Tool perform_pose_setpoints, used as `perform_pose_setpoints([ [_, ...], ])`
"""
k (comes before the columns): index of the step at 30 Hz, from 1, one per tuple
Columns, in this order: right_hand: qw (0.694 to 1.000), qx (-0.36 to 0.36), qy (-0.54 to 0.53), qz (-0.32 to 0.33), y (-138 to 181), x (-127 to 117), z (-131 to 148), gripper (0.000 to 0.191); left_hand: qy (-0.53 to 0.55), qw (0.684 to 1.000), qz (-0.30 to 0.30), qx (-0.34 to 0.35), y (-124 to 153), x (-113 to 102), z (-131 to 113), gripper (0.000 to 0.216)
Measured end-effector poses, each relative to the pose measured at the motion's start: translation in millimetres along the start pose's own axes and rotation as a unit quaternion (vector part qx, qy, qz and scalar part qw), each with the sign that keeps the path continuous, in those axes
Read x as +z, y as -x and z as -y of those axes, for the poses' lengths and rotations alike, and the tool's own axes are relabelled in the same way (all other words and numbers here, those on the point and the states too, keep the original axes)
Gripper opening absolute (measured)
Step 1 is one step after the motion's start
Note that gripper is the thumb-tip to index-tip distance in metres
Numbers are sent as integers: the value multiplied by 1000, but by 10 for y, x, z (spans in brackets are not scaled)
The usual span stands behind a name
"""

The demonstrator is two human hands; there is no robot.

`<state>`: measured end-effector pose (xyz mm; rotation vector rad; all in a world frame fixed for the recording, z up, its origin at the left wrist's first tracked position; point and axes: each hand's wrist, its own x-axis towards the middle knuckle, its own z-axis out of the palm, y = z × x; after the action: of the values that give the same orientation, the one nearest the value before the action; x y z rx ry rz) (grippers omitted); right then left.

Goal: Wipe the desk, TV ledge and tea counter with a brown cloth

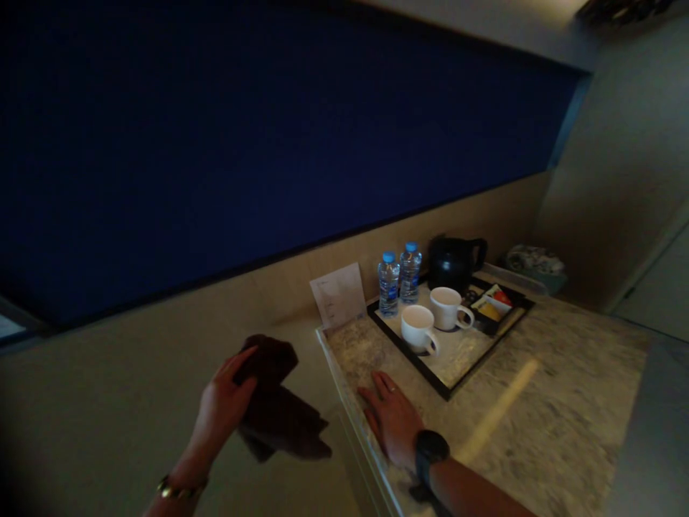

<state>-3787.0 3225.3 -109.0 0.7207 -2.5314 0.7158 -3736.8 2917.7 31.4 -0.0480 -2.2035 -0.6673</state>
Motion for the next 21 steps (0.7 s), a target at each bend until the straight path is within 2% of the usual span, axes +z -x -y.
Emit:
perform_pose_setpoints([
  [3,1000,-5,-23,6,-27,-44,31,45,-21,997,40,70,-114,440,-683,55],
  [6,998,-24,-61,20,-14,-124,13,47,-167,978,96,79,-218,1135,-1263,58],
  [9,989,-76,-105,66,136,-272,-165,54,-283,938,191,61,-190,1868,-1599,62],
  [11,977,-122,-133,112,324,-414,-398,52,-301,927,219,40,-36,2198,-1713,63],
  [14,949,-182,-159,202,625,-701,-817,45,-302,925,229,20,485,2376,-1813,69],
  [16,929,-198,-154,271,731,-955,-1035,44,-298,925,234,9,1020,2365,-1890,76],
  [18,915,-205,-141,318,700,-1252,-1141,26,-285,932,224,-2,1610,2325,-2001,77],
  [19,913,-209,-137,322,631,-1408,-1148,21,-270,938,216,-5,1884,2299,-2069,75],
  [21,924,-233,-127,273,400,-1714,-1084,26,-234,952,197,1,2325,2224,-2214,63],
])
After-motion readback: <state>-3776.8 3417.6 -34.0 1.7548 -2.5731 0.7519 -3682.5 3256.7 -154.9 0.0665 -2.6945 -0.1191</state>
